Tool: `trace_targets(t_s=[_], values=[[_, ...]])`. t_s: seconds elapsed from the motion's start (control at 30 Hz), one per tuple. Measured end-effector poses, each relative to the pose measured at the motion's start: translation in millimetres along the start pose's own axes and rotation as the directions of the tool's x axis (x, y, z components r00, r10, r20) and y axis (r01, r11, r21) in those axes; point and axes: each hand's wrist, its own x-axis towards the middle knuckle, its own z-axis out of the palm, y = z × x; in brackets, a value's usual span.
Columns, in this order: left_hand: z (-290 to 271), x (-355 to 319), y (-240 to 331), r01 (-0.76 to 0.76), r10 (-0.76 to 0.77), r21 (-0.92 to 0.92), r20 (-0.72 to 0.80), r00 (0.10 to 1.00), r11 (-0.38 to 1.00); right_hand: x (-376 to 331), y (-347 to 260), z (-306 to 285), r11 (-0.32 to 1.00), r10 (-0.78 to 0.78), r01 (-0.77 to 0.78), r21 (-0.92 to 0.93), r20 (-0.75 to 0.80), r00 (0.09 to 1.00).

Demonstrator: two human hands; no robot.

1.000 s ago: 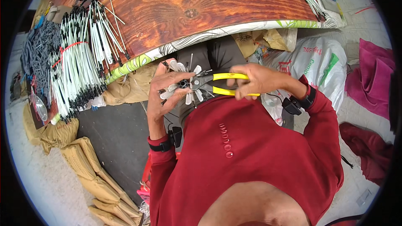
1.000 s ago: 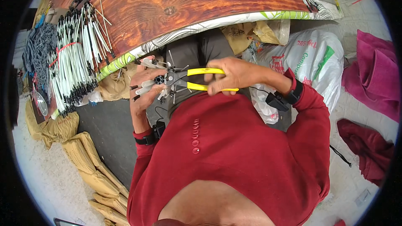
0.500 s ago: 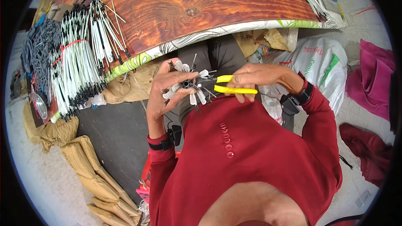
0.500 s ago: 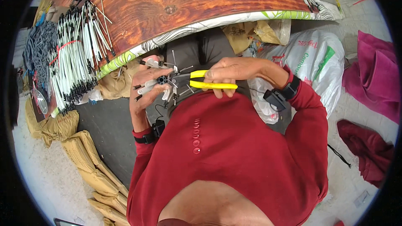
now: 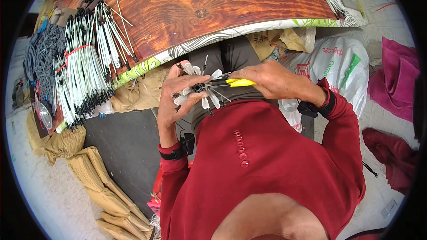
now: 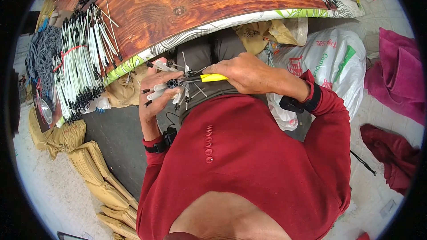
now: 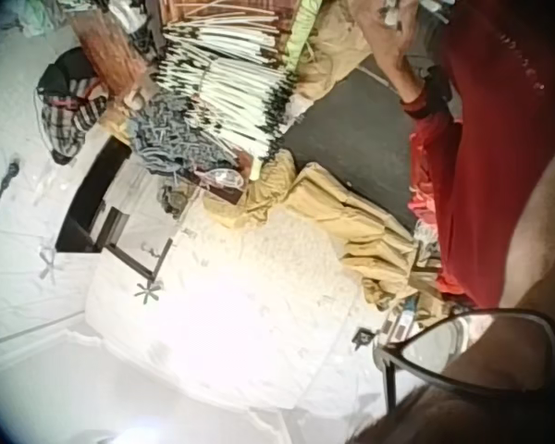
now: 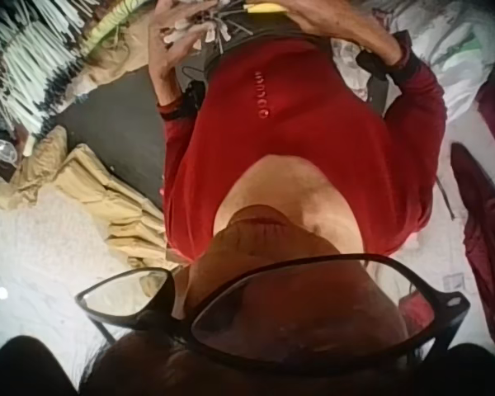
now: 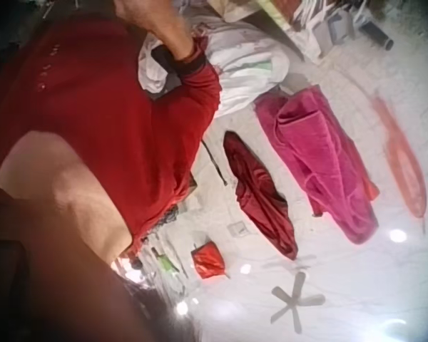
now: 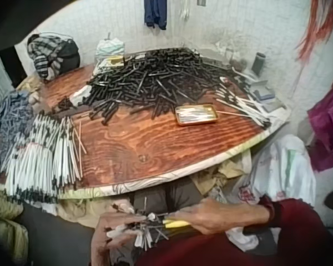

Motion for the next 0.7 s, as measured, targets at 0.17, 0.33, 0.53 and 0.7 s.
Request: trace_targets(t_s=[0.17, 0.33, 0.53, 0.7], values=[[0.0, 0.4, -1.9, -0.013, 0.014, 0.006, -0.022, 1.0, 1.0, 2.9, 5.2, 3.9, 0.998, -0.022, 0.022, -0.061, -0.006, 1.0], [-1.6, 3.5, -4.1, -0.085, 0.088, 0.065, -0.032, 0.996, 0.994, 6.4, 7.1, 1.1, 0.997, -0.033, 0.033, -0.071, 0.011, 0.999], [1.8, 4.8, -0.2, -0.071, 0.072, 0.067, -0.025, 0.997, 0.995, 4.1, 4.2, -3.4, 0.999, 0.007, -0.005, -0.044, 0.06, 0.998], [6.0, 3.3, 0.7, -0.054, 0.057, 0.077, -0.041, 0.998, 0.996, 2.9, 0.3, -5.4, 0.992, 0.087, -0.074, -0.099, 0.135, 0.987]])
